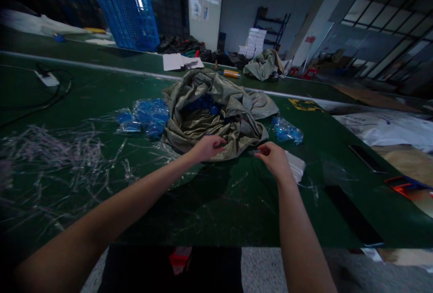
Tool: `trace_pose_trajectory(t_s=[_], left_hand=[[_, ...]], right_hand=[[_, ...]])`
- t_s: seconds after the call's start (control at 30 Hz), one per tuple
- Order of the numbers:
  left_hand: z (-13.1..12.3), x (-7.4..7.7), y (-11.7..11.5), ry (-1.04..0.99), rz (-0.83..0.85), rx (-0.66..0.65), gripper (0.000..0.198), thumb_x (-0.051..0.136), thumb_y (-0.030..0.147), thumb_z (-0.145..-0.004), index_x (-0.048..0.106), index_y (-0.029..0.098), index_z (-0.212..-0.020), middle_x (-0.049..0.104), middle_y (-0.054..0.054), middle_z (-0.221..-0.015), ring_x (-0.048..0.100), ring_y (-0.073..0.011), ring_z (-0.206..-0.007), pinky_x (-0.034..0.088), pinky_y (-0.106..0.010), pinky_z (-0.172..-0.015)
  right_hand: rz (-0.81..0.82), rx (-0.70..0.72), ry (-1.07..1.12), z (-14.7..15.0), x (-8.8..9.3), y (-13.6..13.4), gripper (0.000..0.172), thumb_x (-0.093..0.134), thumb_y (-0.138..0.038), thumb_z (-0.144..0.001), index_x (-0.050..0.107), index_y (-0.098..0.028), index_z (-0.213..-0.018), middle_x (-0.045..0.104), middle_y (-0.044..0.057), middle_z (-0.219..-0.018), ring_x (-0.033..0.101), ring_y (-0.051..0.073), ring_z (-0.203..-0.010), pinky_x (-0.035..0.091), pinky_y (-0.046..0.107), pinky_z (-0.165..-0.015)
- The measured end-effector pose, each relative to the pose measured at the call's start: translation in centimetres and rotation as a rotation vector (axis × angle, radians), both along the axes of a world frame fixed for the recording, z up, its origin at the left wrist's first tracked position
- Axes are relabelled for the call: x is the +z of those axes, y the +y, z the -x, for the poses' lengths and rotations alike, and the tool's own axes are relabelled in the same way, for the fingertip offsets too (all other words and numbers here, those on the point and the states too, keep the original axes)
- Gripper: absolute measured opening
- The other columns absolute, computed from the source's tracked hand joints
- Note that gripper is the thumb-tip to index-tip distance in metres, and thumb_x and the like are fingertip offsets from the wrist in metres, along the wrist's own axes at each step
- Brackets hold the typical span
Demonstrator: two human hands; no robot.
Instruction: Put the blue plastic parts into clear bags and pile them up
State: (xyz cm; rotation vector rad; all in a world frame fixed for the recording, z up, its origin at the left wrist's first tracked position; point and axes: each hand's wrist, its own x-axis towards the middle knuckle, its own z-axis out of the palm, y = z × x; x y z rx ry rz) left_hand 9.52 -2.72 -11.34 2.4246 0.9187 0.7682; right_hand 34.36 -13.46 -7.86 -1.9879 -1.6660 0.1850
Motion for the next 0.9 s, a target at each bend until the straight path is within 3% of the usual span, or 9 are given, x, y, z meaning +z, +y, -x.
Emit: trace_pose_trajectory(t_s=[0.13, 0.23, 0.4, 0.57, 0.67, 0.77, 0.9], left_hand=[[-6.2, -0.6, -1.7, -0.034, 0.044, -0.094, 0.027, 0.068, 0.034, -0.076, 0.069, 0.016, -0.097, 0.063, -0.001, -0.075, 0.052, -0.0141, -0.065, 0.036, -0.025, -0.058], [-9.9, -1.6, -2.0, -0.06, 0.118, -0.122, 0.018, 0.07, 0.03, -0.075, 0.068, 0.016, -0.085, 0.064, -0.001, -0.076, 0.053, -0.0128, -0.065, 0.036, -0.024, -0.058], [-11.9, -2.6, -2.0, -0.105, 0.13, -0.082, 0.017, 0.064, 0.028, -0.078, 0.061, 0.017, -0.065, 0.064, -0.001, -0.07, 0.054, -0.0137, -0.064, 0.037, -0.024, -0.06], [-10.2, -1.6, -1.6, -0.214, 0.185, -0.089, 0.024, 0.062, 0.024, -0.078, 0.053, 0.016, -0.057, 0.063, -0.001, -0.068, 0.056, -0.0128, -0.065, 0.039, -0.024, -0.062], [-7.9, 0.0, -1.0, -0.359, 0.249, -0.1, 0.026, 0.063, 0.023, -0.076, 0.048, 0.016, -0.056, 0.063, 0.0, -0.068, 0.057, -0.0121, -0.067, 0.04, -0.023, -0.063], [-4.5, 2.0, 0.0, -0.473, 0.328, -0.01, 0.032, 0.066, 0.028, -0.071, 0.041, 0.018, -0.055, 0.057, 0.002, -0.063, 0.056, -0.0123, -0.065, 0.037, -0.023, -0.059], [0.9, 4.8, 1.4, -0.515, 0.44, 0.108, 0.037, 0.07, 0.029, -0.064, 0.035, 0.019, -0.056, 0.053, 0.005, -0.058, 0.047, -0.0089, -0.054, 0.031, -0.021, -0.051]], right_hand=[[0.016, -0.005, -0.052, 0.3, -0.4, 0.5, 0.022, 0.072, -0.024, -0.067, 0.068, -0.015, -0.087, 0.068, 0.004, -0.077, 0.064, 0.018, -0.071, 0.047, 0.029, -0.066], [0.016, -0.013, -0.049, 0.0, -0.5, 0.4, 0.021, 0.071, -0.023, -0.067, 0.068, -0.015, -0.086, 0.069, 0.004, -0.077, 0.065, 0.019, -0.071, 0.047, 0.029, -0.066], [0.045, -0.037, -0.08, -1.2, -0.8, -0.5, 0.015, 0.068, -0.025, -0.071, 0.07, -0.018, -0.084, 0.073, 0.006, -0.084, 0.068, 0.021, -0.078, 0.049, 0.031, -0.072], [0.11, -0.089, -0.262, -2.4, -1.9, -1.5, 0.021, 0.06, -0.033, -0.081, 0.07, -0.017, -0.09, 0.073, 0.011, -0.094, 0.067, 0.025, -0.087, 0.047, 0.034, -0.077], [0.145, -0.164, -0.388, -2.9, -2.6, -2.1, 0.038, 0.053, -0.044, -0.086, 0.068, -0.013, -0.101, 0.071, 0.018, -0.099, 0.066, 0.03, -0.091, 0.047, 0.037, -0.078], [0.151, -0.162, -0.449, -3.2, -3.0, -2.4, 0.047, 0.051, -0.051, -0.087, 0.067, -0.009, -0.1, 0.069, 0.022, -0.097, 0.064, 0.031, -0.092, 0.047, 0.039, -0.081], [-0.127, -0.068, -0.414, -1.6, -2.1, -2.0, 0.048, 0.061, -0.046, -0.081, 0.063, -0.007, -0.108, 0.062, 0.023, -0.114, 0.057, 0.034, -0.109, 0.042, 0.046, -0.095]])
